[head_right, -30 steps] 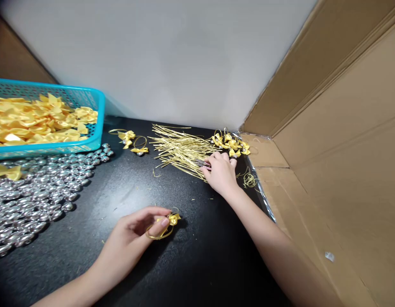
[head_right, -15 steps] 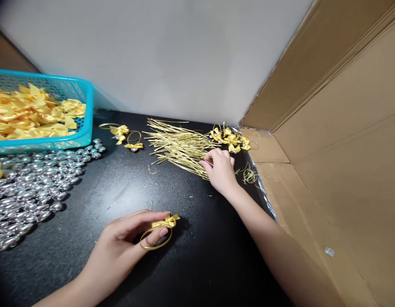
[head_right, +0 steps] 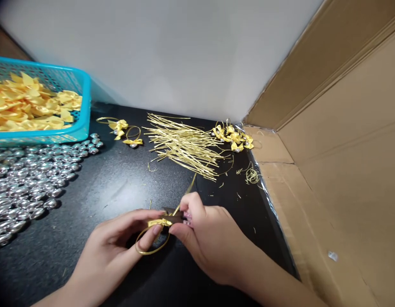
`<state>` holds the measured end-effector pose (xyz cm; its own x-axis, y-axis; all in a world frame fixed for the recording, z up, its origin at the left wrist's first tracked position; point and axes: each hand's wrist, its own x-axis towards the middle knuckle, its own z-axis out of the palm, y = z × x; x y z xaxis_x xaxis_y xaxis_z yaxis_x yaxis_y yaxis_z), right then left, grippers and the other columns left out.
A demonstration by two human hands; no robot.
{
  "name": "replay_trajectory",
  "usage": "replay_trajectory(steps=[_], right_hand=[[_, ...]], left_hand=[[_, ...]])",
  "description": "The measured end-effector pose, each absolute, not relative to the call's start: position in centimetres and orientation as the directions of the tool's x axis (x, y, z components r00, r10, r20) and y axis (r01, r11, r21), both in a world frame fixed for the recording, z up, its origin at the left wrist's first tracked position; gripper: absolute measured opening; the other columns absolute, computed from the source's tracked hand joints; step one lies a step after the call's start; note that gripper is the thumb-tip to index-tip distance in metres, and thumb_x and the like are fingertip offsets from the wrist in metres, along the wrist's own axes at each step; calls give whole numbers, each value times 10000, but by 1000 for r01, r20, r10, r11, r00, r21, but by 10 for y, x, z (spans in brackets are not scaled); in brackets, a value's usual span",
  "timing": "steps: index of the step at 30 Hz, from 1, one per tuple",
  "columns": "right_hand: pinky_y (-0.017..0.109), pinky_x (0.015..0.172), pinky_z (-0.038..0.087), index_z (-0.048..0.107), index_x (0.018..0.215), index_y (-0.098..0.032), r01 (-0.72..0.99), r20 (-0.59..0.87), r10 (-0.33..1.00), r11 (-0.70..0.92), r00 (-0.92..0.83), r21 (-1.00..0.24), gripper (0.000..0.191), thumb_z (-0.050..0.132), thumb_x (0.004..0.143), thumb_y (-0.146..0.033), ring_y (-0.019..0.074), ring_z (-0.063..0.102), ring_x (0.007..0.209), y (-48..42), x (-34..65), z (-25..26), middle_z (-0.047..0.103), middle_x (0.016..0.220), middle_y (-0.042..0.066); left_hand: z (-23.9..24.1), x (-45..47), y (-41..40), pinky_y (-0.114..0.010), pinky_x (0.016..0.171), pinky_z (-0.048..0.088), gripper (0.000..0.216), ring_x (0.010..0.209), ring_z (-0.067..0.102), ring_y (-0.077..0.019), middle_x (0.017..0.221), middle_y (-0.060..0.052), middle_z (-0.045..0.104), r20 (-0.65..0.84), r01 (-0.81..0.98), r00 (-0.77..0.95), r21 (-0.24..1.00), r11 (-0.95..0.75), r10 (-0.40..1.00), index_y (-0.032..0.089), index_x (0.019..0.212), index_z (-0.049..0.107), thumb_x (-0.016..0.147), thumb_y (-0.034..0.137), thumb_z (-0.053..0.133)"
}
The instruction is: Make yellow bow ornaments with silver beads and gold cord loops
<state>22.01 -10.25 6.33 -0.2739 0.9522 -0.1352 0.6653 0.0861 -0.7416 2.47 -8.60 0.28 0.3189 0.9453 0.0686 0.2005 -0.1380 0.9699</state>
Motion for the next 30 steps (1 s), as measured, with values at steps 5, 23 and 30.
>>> replay_trajectory(steps=[5, 23, 30], right_hand=[[229, 534, 316, 453, 986, -235, 700, -327, 887, -6, -325, -714, 68, 472, 923, -252, 122, 422, 545, -111, 218, 67, 474, 647, -61], [213, 573, 402, 499, 893, -214, 645, -307, 911, -63, -275, -762, 70, 502, 910, -282, 112, 516, 598, -114, 218, 54, 538, 690, -31], [206, 539, 393, 509, 895, -210, 656, -310, 908, -55, -281, -753, 70, 512, 899, -280, 108, 513, 569, -113, 225, 61, 555, 664, -35]], left_hand=[[6, 26, -86, -166, 579, 554, 165, 620, 723, -128, 753, 28, 785, 53, 183, 298, 977, -111, 953, 242, 915, 729, 785, 155, 675], [6, 26, -88, -124, 623, 554, 162, 671, 738, -105, 793, 44, 790, 25, 179, 277, 981, -77, 961, 259, 895, 728, 782, 149, 689], [7, 25, -86, -110, 619, 550, 165, 669, 732, -94, 793, 53, 790, 25, 182, 269, 980, -76, 963, 272, 885, 733, 784, 152, 682]])
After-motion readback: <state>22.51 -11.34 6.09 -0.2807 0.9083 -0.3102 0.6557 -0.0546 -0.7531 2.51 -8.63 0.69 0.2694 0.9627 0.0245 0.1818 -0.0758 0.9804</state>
